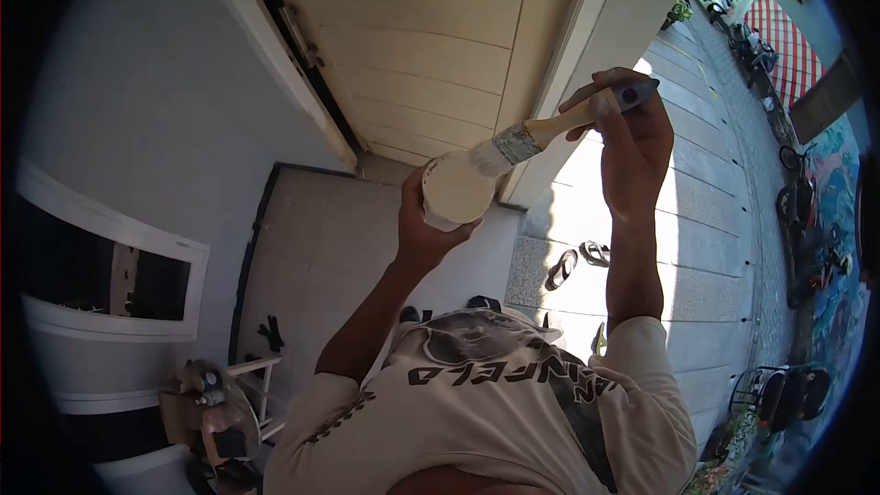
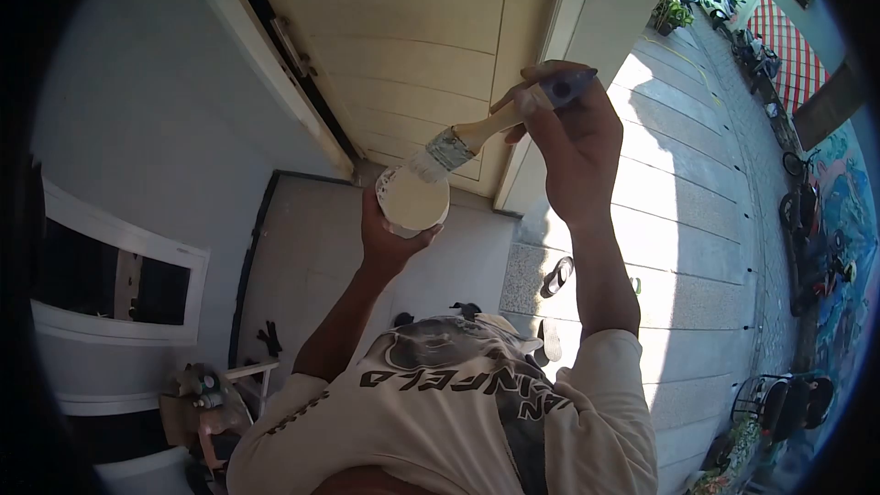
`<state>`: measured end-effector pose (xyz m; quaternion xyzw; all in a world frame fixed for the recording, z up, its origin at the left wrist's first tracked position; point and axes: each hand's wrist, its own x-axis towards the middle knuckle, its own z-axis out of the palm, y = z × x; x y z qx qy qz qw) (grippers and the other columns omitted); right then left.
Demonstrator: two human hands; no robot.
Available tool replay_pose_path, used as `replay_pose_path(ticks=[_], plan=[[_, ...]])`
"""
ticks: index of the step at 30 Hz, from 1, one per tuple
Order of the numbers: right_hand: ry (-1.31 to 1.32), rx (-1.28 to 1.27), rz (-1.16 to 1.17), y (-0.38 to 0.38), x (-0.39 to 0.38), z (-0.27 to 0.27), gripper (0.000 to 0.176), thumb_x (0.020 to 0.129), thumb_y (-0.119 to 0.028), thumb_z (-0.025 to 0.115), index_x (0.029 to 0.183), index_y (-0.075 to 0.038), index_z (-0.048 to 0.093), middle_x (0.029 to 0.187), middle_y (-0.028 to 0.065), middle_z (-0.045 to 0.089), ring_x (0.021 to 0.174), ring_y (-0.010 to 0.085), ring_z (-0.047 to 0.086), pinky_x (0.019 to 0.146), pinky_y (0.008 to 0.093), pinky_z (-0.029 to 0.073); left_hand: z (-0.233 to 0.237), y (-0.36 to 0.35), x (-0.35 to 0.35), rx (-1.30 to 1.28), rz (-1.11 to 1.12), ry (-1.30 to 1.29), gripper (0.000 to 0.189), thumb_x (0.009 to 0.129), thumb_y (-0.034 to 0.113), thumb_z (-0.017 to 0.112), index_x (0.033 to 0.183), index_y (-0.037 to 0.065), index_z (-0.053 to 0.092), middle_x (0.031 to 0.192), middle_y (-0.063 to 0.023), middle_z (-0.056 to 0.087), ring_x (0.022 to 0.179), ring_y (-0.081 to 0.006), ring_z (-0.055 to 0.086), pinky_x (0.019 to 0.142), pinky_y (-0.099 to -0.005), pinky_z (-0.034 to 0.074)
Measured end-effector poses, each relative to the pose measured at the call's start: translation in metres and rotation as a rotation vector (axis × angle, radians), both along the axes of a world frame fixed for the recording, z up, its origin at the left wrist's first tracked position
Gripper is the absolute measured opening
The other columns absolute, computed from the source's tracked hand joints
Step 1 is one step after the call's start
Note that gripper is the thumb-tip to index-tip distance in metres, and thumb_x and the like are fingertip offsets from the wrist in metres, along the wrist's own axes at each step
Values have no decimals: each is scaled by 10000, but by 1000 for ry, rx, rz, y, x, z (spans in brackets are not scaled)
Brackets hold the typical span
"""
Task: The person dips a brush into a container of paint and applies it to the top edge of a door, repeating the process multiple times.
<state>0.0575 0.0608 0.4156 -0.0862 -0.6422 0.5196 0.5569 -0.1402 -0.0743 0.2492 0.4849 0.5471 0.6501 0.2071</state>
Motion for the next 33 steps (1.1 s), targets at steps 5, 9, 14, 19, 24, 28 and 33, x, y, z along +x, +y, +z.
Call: replay_pose_path(ticks=[5, 9, 14, 19, 24, 28, 33], plan=[[-319, 133, 185, -3, 2, 8, 217, 907, -14, 648, 1118, 7, 602, 939, 95, 700, 888, 159, 697, 768, 296, 565, 0, 11, 15, 51, 39, 177, 996, 637, 64, 899, 1417, 44, 280, 1351, -148, 458, 1294, -256, 486, 1096, -434, 429], [-481, 235, 187, -4, -9, -3, 166, 849, -53, 719, 999, -4, 666, 877, 88, 695, 812, 177, 704, 713, 288, 562, 4, 17, 21, 151, 23, 217, 992, 646, 92, 906, 1410, 52, 274, 1406, -179, 438, 1299, -278, 493, 1087, -436, 450], [-675, 512, 73, -3, -16, -11, 202, 826, -118, 756, 979, -7, 685, 844, 94, 687, 710, 206, 679, 613, 323, 527, 8, 19, 24, 190, 49, 281, 989, 639, 86, 908, 1404, 62, 281, 1442, -198, 423, 1311, -300, 490, 1089, -440, 452], [-704, 463, 69, -2, -17, -17, 180, 806, -110, 758, 954, -23, 702, 824, 100, 681, 672, 232, 671, 600, 341, 526, 13, 19, 28, 205, 37, 244, 1021, 585, 17, 891, 1423, 82, 312, 1468, -177, 424, 1347, -307, 462, 1133, -429, 401], [-685, 581, 54, -1, -17, -25, 188, 767, -74, 753, 944, -24, 712, 806, 107, 670, 687, 281, 679, 611, 373, 541, 14, 22, 28, 192, 38, 273, 1017, 604, 47, 901, 1411, 74, 283, 1456, -178, 426, 1324, -302, 479, 1125, -452, 411], [-676, 567, 48, 3, -15, -26, 195, 773, -91, 764, 950, -26, 714, 797, 103, 673, 674, 253, 666, 594, 361, 525, 13, 23, 29, 171, 27, 235, 998, 620, 55, 894, 1410, 74, 285, 1464, -184, 417, 1331, -302, 472, 1132, -454, 402], [-644, 318, -33, 11, -6, -19, 230, 791, -151, 804, 961, -22, 720, 803, 74, 706, 632, 135, 571, 581, 276, 459, 13, 25, 28, 170, 45, 229, 983, 629, 37, 878, 1411, 71, 284, 1466, -192, 413, 1343, -300, 459, 1138, -463, 389]])
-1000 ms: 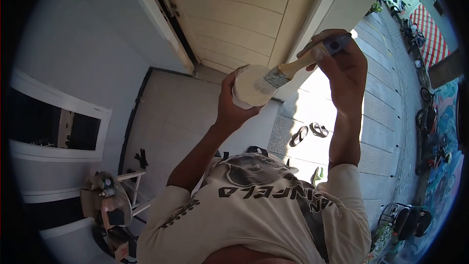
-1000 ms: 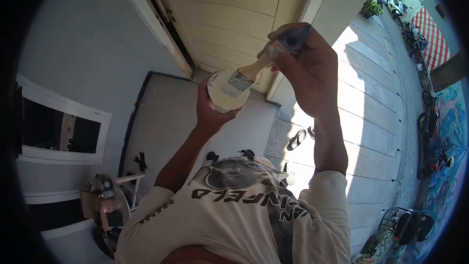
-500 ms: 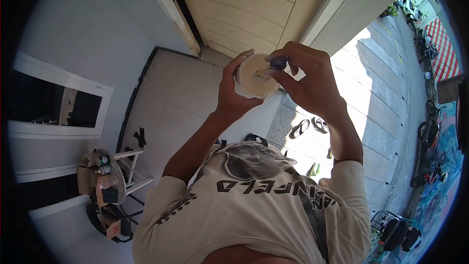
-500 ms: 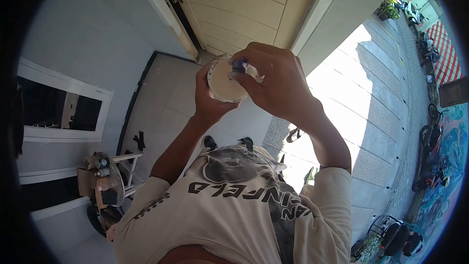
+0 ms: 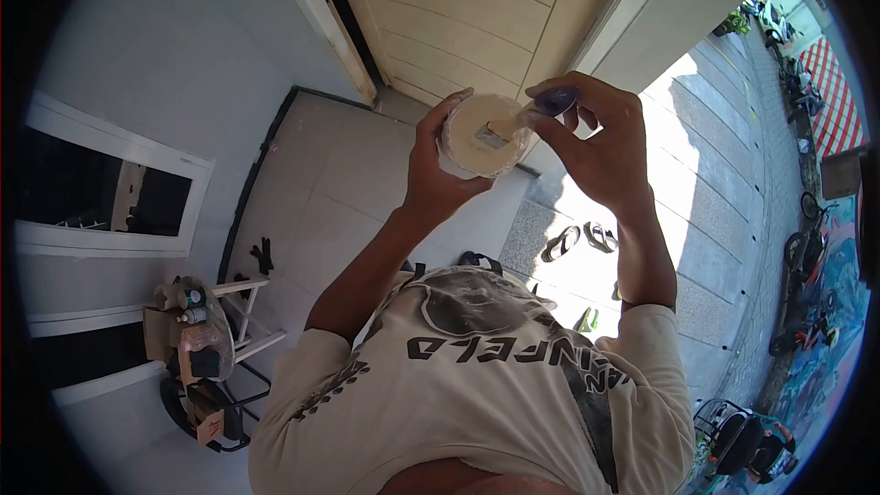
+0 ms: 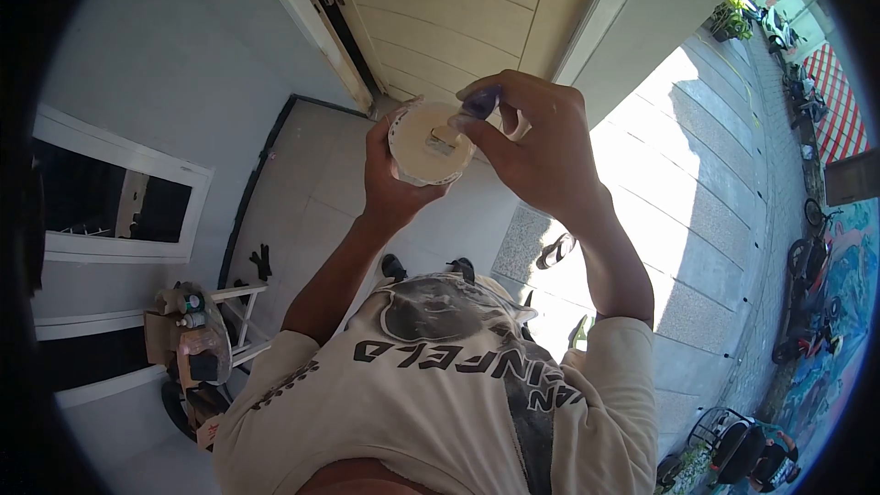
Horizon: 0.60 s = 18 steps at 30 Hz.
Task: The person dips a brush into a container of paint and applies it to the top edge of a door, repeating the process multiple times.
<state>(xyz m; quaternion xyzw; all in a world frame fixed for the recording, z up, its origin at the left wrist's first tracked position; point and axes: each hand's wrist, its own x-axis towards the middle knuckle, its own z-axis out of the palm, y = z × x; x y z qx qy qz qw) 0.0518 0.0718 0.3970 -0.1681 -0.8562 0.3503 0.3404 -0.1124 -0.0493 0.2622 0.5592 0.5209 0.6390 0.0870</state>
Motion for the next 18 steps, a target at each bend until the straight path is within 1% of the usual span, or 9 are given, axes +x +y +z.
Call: replay_pose_path(ticks=[1, 4, 7, 10, 12, 13, 14, 16, 18], plan=[[13, -4, -21, 2, 2, 1, 242, 789, -151, 814, 971, -21, 723, 799, 61, 714, 625, 114, 547, 588, 255, 445, 0, 0, 0, 3, 3, 0, 983, 629, 37, 878, 1411, 71, 284, 1466, -192, 413, 1343, -300, 459, 1138, -463, 389], [91, -44, -56, 8, 5, -5, 238, 788, -133, 814, 977, -19, 724, 774, 50, 708, 627, 107, 548, 584, 253, 443, 0, 2, 1, -26, 33, 25, 988, 618, 31, 876, 1410, 67, 285, 1467, -193, 412, 1346, -299, 457, 1139, -459, 386], [73, -27, -106, 13, 8, -11, 239, 786, -123, 817, 978, -15, 724, 779, 41, 705, 625, 97, 546, 580, 254, 445, 1, 4, 2, -32, 43, 10, 983, 610, 18, 870, 1404, 69, 292, 1466, -193, 413, 1346, -298, 457, 1143, -455, 384], [43, 3, -35, 9, 6, -10, 228, 788, -115, 811, 972, -14, 724, 768, 47, 698, 625, 93, 544, 573, 255, 448, 1, 7, 4, -16, 30, 19, 978, 605, 4, 865, 1399, 70, 298, 1464, -192, 416, 1343, -300, 460, 1139, -452, 392], [-47, 26, 15, 6, 3, -17, 224, 784, -119, 805, 960, -9, 721, 766, 74, 693, 612, 127, 566, 572, 273, 470, 3, 9, 7, -9, 46, 66, 978, 603, 4, 867, 1399, 71, 302, 1462, -192, 417, 1333, -302, 469, 1130, -450, 406], [-26, 80, 44, 3, 1, -18, 225, 777, -129, 803, 949, -11, 720, 765, 97, 686, 600, 171, 595, 573, 298, 492, 3, 10, 8, -12, 39, 67, 978, 603, 4, 867, 1399, 71, 302, 1462, -192, 417, 1333, -302, 469, 1130, -450, 406], [-25, 79, 38, 1, 0, -18, 225, 777, -129, 803, 949, -11, 720, 765, 97, 686, 600, 171, 595, 573, 298, 492, 4, 11, 10, 7, 32, 53, 981, 602, 10, 871, 1399, 71, 302, 1460, -192, 418, 1327, -302, 474, 1124, -447, 413], [-88, 205, 57, -1, 0, -18, 235, 769, -144, 809, 948, -18, 721, 774, 103, 687, 596, 200, 615, 585, 321, 507, 4, 12, 11, 25, 24, 39, 984, 602, 16, 874, 1400, 70, 302, 1459, -193, 419, 1322, -302, 479, 1118, -443, 420], [-87, 207, 67, 1, 2, -17, 232, 768, -145, 810, 947, -25, 723, 772, 102, 686, 602, 203, 621, 590, 328, 510, 5, 12, 12, 5, 42, 51, 986, 599, 19, 878, 1400, 66, 304, 1453, -188, 425, 1317, -299, 482, 1116, -436, 421]])
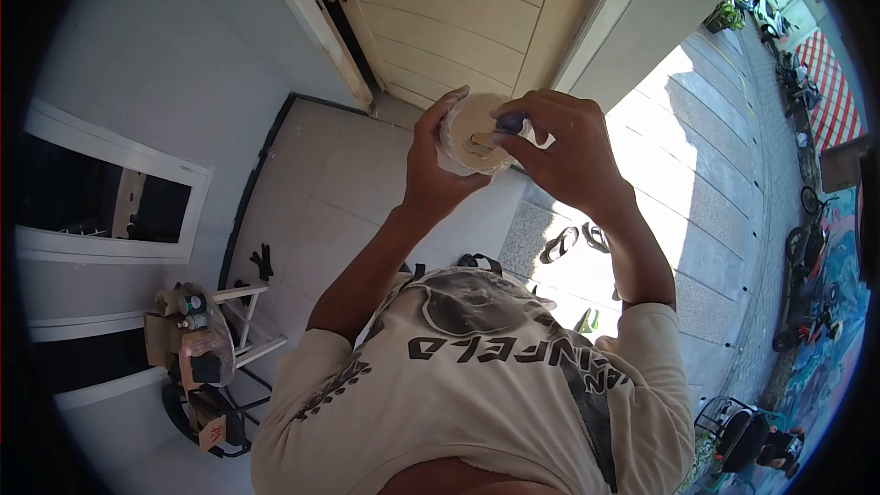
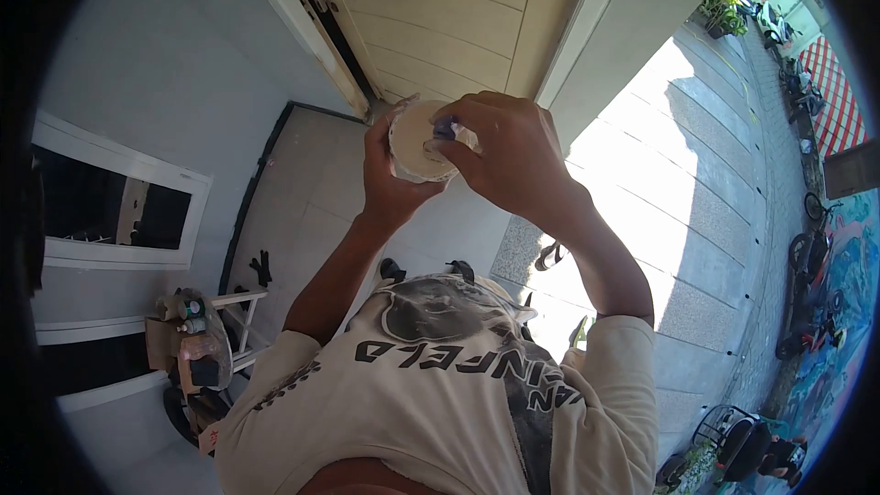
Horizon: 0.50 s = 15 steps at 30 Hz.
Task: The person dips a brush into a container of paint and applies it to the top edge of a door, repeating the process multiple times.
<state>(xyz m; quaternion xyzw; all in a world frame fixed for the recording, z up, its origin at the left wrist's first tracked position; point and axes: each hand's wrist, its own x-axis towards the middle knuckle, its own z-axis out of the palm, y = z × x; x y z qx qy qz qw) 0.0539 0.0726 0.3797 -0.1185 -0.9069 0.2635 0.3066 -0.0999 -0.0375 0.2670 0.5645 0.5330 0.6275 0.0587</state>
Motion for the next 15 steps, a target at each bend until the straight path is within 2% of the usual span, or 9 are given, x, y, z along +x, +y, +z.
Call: replay_pose_path(ticks=[2, 5, 8, 10, 12, 14, 15], plan=[[51, -125, -5, 4, 3, -1, 225, 773, -141, 811, 949, -29, 727, 778, 88, 699, 593, 180, 605, 587, 313, 500, -1, 0, 0, 7, 7, 4, 983, 603, 20, 878, 1400, 63, 304, 1449, -184, 427, 1316, -296, 482, 1117, -434, 419], [158, -178, -73, 10, 10, 0, 216, 781, -134, 812, 957, -38, 732, 785, 68, 714, 587, 136, 581, 571, 278, 472, -3, -1, -1, -5, 25, 9, 981, 607, 21, 878, 1402, 59, 305, 1445, -179, 430, 1317, -291, 481, 1121, -429, 412], [116, -196, -194, 18, 20, 1, 211, 792, -133, 810, 968, -44, 736, 791, 56, 723, 584, 109, 554, 565, 257, 448, -4, -1, -1, -10, 43, 9, 1006, 581, -7, 874, 1415, 68, 316, 1457, -172, 429, 1335, -301, 468, 1129, -427, 406], [140, -196, -163, 17, 24, -3, 211, 787, -119, 814, 966, -49, 729, 792, 59, 722, 610, 116, 592, 563, 251, 446, -4, -2, -1, 18, 59, 18, 1034, 555, -37, 869, 1427, 78, 327, 1469, -169, 428, 1353, -311, 455, 1134, -427, 405], [71, -165, -14, 18, 28, -1, 213, 781, -94, 812, 969, -57, 718, 817, 63, 717, 671, 131, 652, 575, 264, 468, -2, -4, -3, -58, 96, 51, 986, 601, 20, 882, 1404, 51, 311, 1434, -177, 444, 1316, -290, 481, 1126, -425, 402], [32, -142, 141, 22, 33, -2, 244, 774, -43, 797, 998, -66, 702, 850, 67, 701, 733, 178, 702, 602, 304, 514, -9, -2, -8, -81, 71, 24, 988, 602, 22, 885, 1411, 53, 318, 1421, -178, 461, 1314, -285, 486, 1115, -421, 409], [-54, -56, 141, 20, 35, 6, 242, 782, -31, 768, 1011, -61, 697, 875, 66, 684, 765, 199, 701, 631, 324, 534, -5, -3, -6, -101, 79, 41, 988, 603, 25, 886, 1414, 55, 324, 1415, -179, 467, 1312, -285, 490, 1106, -418, 415]])
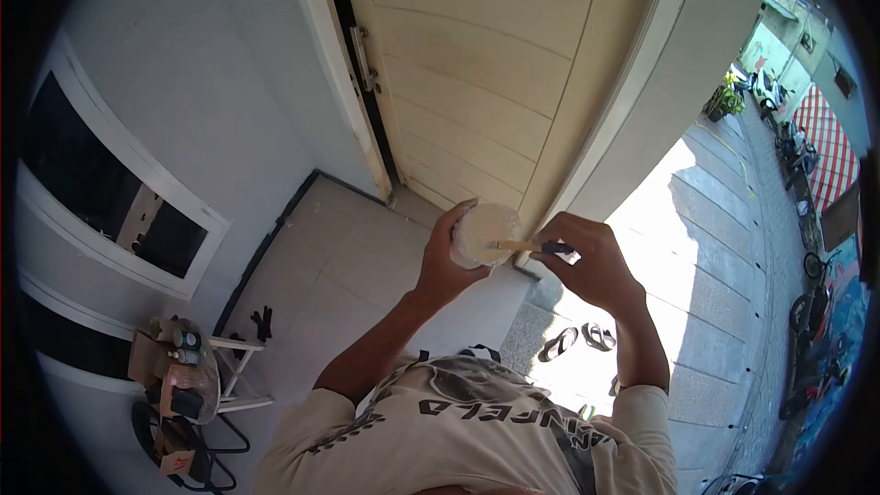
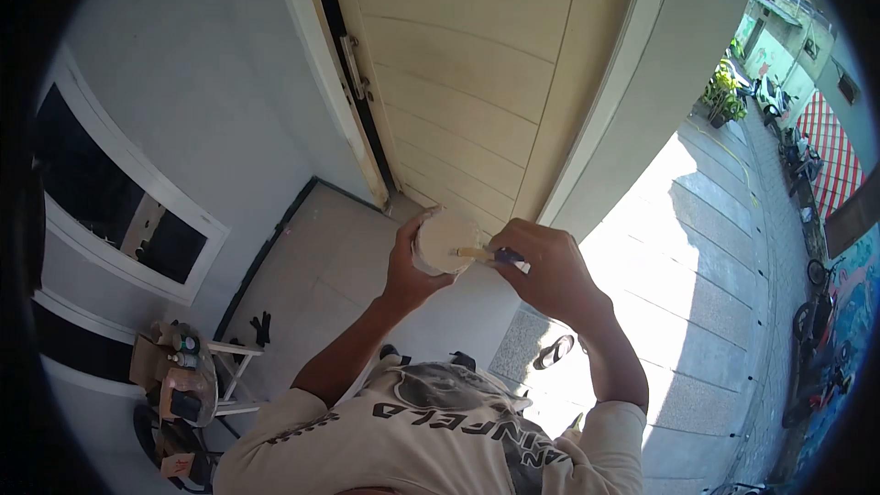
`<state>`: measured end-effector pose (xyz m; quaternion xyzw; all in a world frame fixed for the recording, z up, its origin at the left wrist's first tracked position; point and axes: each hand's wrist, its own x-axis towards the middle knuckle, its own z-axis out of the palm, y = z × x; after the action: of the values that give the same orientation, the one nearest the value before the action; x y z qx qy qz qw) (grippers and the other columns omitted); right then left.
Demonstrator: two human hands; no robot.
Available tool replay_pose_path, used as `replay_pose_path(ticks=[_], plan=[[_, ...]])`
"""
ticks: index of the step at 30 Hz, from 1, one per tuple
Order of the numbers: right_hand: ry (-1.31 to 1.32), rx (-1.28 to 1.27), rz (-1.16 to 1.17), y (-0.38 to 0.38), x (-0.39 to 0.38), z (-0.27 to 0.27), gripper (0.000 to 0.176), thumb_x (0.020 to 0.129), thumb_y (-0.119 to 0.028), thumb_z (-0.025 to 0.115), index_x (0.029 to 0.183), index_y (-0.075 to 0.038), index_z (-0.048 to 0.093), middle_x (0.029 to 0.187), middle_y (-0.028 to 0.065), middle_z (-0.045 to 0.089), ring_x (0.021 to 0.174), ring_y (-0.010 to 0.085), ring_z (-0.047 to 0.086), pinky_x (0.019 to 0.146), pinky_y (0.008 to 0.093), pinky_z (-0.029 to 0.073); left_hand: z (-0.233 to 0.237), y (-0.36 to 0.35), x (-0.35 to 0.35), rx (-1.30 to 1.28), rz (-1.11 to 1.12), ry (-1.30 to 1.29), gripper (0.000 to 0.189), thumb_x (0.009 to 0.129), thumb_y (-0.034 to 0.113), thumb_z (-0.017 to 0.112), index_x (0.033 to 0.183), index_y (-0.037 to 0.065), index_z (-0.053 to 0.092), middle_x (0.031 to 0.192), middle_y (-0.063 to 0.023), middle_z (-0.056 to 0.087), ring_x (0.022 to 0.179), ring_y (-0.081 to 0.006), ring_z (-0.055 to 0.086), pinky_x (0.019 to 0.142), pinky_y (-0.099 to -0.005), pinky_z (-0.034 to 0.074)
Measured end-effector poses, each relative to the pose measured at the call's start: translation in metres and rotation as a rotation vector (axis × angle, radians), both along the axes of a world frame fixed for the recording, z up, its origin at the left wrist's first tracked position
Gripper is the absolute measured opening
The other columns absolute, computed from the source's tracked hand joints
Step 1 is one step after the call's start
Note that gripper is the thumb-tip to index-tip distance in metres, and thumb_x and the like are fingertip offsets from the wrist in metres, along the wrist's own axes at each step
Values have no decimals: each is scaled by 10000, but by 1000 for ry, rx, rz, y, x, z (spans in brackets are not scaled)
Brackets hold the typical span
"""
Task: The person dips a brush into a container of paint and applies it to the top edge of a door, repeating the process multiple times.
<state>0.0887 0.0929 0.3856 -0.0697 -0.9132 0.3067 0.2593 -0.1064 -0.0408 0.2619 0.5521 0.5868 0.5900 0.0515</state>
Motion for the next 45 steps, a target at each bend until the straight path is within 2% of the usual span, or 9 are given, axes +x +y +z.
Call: replay_pose_path(ticks=[3, 10, 18, 30, 34, 37, 39, 43, 45], plan=[[-195, 388, -18, -5, -2, 13, 265, 793, -20, 683, 1057, -45, 677, 930, 63, 622, 861, 237, 671, 703, 353, 569, -7, 3, -5, -7, -49, 6, 983, 608, 43, 894, 1418, 58, 339, 1409, -179, 471, 1306, -292, 496, 1083, -413, 433], [-198, 557, 75, -3, -42, 20, 159, 838, -49, 641, 987, -53, 699, 951, 57, 586, 879, 218, 638, 705, 343, 571, -6, 9, -27, -24, -22, -13, 920, 644, 110, 909, 1385, 48, 367, 1335, -182, 534, 1243, -293, 551, 1038, -412, 470], [-199, 540, -3, -14, -102, 40, 125, 888, -104, 638, 986, -83, 712, 918, 34, 591, 868, 200, 638, 675, 339, 569, 1, 18, -97, 36, -86, -44, 896, 668, 128, 907, 1376, 33, 365, 1323, -176, 539, 1229, -281, 561, 1029, -412, 480], [-161, 548, -134, -37, -218, 46, 145, 862, -105, 657, 994, -99, 717, 929, 29, 585, 833, 209, 649, 672, 346, 573, 16, 8, -208, 42, -128, -51, 897, 669, 128, 900, 1381, 32, 364, 1322, -178, 532, 1227, -280, 551, 1037, -415, 467], [-191, 468, -93, -35, -244, 48, 148, 860, -100, 651, 993, -94, 714, 924, 34, 580, 836, 215, 647, 673, 356, 572, 19, 8, -234, 34, -155, -85, 900, 667, 128, 899, 1383, 30, 362, 1314, -177, 535, 1219, -279, 555, 1037, -412, 466], [-172, 530, -205, -32, -262, 47, 127, 859, -142, 702, 977, -100, 723, 893, 22, 622, 821, 205, 666, 656, 340, 570, 17, 16, -249, 34, -151, -67, 914, 660, 133, 905, 1386, 26, 360, 1304, -175, 538, 1214, -274, 557, 1038, -409, 466], [-269, 397, -102, -22, -268, 48, 138, 880, -129, 647, 999, -105, 712, 956, 25, 602, 868, 212, 661, 696, 359, 573, 17, 27, -256, 28, -157, -85, 924, 653, 140, 911, 1385, 23, 359, 1301, -175, 538, 1212, -269, 557, 1040, -404, 466], [-267, 501, -242, -1, -281, 44, 132, 892, -140, 644, 1000, -107, 713, 962, 22, 607, 880, 206, 667, 706, 359, 577, 16, 52, -264, 32, -178, -104, 929, 649, 139, 913, 1384, 19, 357, 1295, -173, 536, 1209, -268, 557, 1041, -400, 467], [-194, 461, -183, 15, -282, 38, 142, 853, -129, 706, 991, -100, 722, 905, 27, 626, 838, 221, 671, 667, 357, 570, 12, 68, -268, 50, -212, -162, 926, 649, 129, 911, 1381, 16, 356, 1285, -171, 535, 1204, -267, 560, 1041, -401, 466]])
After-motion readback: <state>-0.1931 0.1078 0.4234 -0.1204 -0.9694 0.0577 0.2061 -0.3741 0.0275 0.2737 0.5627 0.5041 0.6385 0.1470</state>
